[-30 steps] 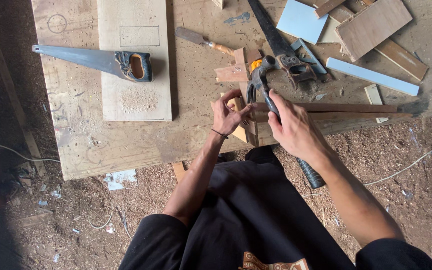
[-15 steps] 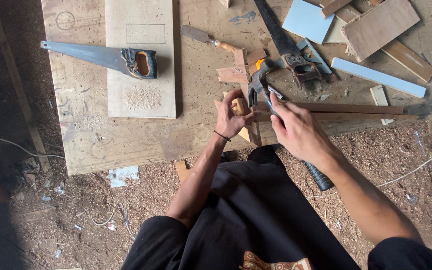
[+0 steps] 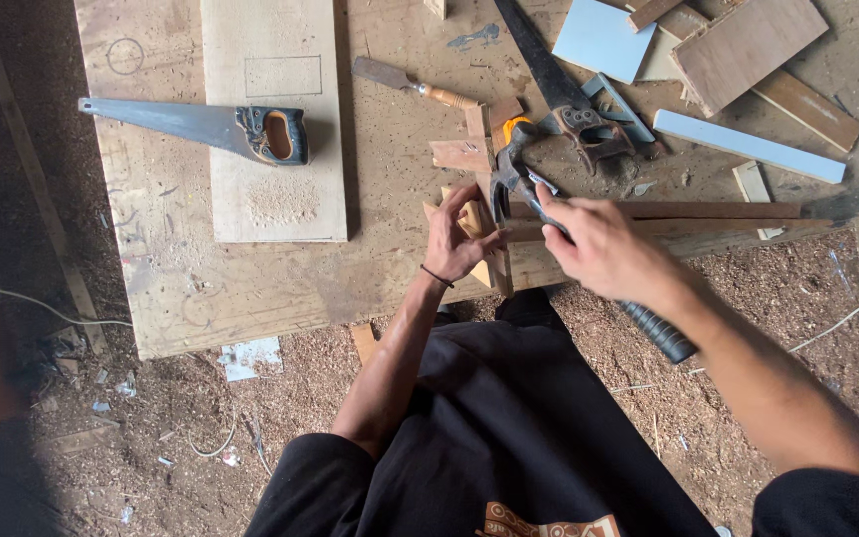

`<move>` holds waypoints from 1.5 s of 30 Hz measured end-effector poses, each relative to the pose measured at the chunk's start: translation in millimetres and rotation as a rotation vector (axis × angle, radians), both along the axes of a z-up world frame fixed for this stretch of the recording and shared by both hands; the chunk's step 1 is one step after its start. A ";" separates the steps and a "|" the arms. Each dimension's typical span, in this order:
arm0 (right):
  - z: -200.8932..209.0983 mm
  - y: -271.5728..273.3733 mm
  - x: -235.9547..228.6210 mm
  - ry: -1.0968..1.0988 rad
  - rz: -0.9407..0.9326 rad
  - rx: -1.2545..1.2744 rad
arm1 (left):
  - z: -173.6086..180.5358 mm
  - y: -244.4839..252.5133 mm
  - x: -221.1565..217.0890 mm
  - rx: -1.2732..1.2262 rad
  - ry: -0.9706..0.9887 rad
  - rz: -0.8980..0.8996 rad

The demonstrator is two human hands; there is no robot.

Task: The person hammers nails into a small wooden frame on a workbench. They repeatedly drive nails into the wood using a hammer, then flip the frame to continue nailing from the other side.

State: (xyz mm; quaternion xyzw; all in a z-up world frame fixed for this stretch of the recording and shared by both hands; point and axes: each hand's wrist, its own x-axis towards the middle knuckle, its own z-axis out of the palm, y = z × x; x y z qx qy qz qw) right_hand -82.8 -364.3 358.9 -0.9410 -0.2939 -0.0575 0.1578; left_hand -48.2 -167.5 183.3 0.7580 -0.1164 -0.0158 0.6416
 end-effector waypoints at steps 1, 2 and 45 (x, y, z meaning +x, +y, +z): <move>4.6 -2.5 5.5 -0.259 0.146 0.005 | -1.4 -0.7 -0.3 -0.008 0.000 -0.013; 10.2 -5.2 11.1 0.126 -0.015 -0.023 | -2.6 -1.0 -0.8 -0.015 0.001 -0.026; 22.6 -9.1 103.9 0.328 0.227 -0.141 | -1.4 45.7 77.7 -0.047 0.151 -0.210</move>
